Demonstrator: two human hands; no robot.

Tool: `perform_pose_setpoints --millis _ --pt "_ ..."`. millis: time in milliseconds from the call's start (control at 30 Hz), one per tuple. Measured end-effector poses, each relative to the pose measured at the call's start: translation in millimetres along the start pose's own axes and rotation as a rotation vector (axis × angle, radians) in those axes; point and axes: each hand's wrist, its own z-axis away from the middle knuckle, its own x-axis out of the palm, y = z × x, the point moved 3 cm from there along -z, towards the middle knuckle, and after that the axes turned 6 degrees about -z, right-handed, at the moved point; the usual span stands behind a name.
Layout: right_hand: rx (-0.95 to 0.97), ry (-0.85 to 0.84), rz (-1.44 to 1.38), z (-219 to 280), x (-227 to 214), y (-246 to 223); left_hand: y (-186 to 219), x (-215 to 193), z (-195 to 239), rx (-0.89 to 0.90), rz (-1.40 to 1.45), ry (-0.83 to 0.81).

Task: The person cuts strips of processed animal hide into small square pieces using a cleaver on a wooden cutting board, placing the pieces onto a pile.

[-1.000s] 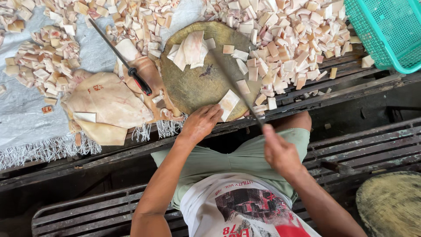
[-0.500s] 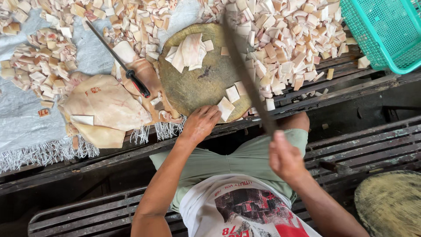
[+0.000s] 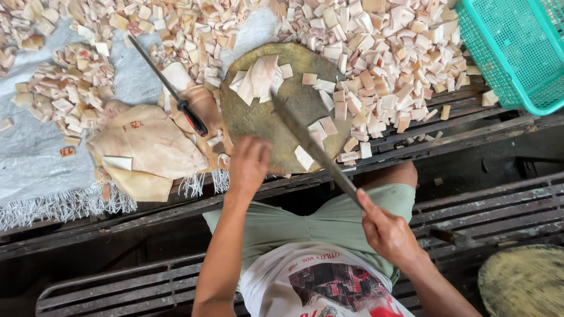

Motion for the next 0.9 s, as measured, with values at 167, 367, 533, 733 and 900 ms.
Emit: perform_pose_setpoints --millis 167,367,533,733,900 --pt "0.101 -0.189 0.252 -9 7 19 -30 -14 -22 -0.228 -0.007 0.149" --pt "0.131 0.13 0.251 -61 1 69 -37 24 -89 -0.099 -0.185 0.05" --pt "0.09 0.16 0.17 -79 12 81 -39 61 -135 -0.319 -0.288 -0.003" --pt "0.144 0.141 0.186 -81 17 87 -30 85 -139 -0.392 -0.205 -0.081" --pt "0.125 0.176 0.065 -85 12 88 1 75 -100 -0.124 0.113 -0.163"
